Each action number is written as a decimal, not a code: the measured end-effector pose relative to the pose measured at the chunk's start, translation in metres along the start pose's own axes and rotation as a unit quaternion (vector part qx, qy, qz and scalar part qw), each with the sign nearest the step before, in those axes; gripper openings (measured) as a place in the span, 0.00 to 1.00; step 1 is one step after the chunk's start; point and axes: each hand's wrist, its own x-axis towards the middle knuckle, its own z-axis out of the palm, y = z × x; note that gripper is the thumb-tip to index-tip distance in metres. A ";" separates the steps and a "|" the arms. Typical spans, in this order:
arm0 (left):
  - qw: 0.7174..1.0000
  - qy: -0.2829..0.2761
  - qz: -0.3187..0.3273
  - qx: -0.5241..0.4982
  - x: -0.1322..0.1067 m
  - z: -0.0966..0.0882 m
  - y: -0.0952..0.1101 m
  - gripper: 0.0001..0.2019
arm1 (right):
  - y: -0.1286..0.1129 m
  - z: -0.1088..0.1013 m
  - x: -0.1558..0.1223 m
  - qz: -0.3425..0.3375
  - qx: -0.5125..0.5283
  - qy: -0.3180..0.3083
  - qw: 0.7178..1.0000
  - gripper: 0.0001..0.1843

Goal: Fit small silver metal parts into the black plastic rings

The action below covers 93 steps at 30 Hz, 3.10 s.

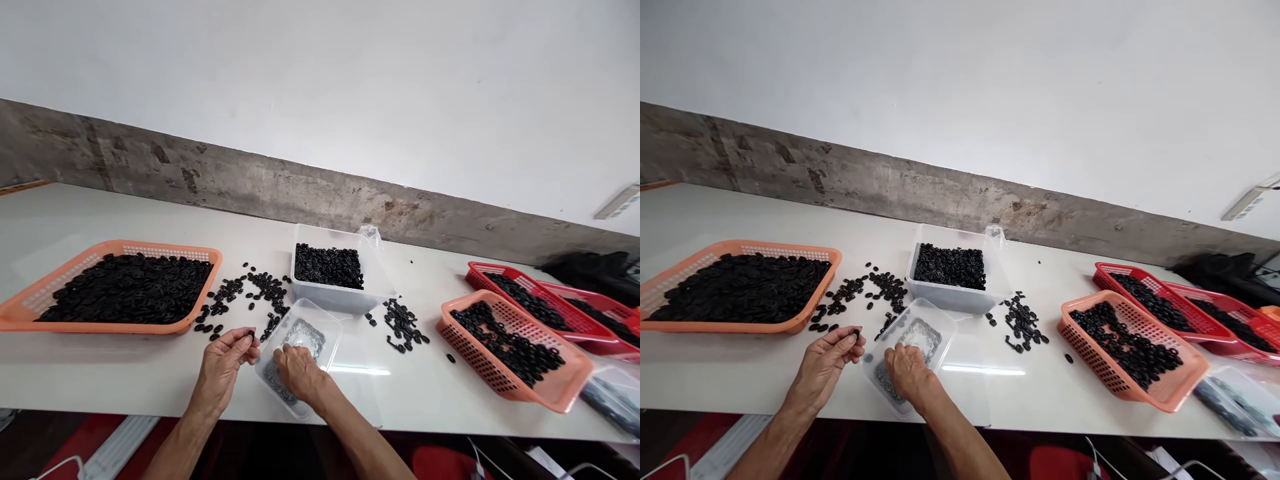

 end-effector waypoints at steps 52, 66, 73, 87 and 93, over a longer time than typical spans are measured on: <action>0.997 0.012 -0.079 -0.023 -0.038 0.009 -0.013 0.10 | 0.002 -0.003 -0.021 0.060 0.193 -0.004 0.979 0.11; 0.992 0.015 -0.113 -0.062 -0.049 0.016 -0.013 0.11 | 0.028 -0.008 -0.019 0.088 0.482 0.096 0.866 0.11; 0.990 0.007 -0.124 -0.071 -0.049 0.022 -0.018 0.13 | 0.030 -0.001 -0.027 0.083 0.669 0.125 0.728 0.07; 0.990 -0.001 -0.121 -0.065 -0.057 0.032 -0.015 0.10 | 0.011 -0.031 -0.055 0.047 0.746 0.158 0.645 0.07; 0.993 0.000 -0.106 -0.056 -0.061 0.032 -0.011 0.09 | 0.005 -0.034 -0.058 0.039 0.716 0.176 0.674 0.06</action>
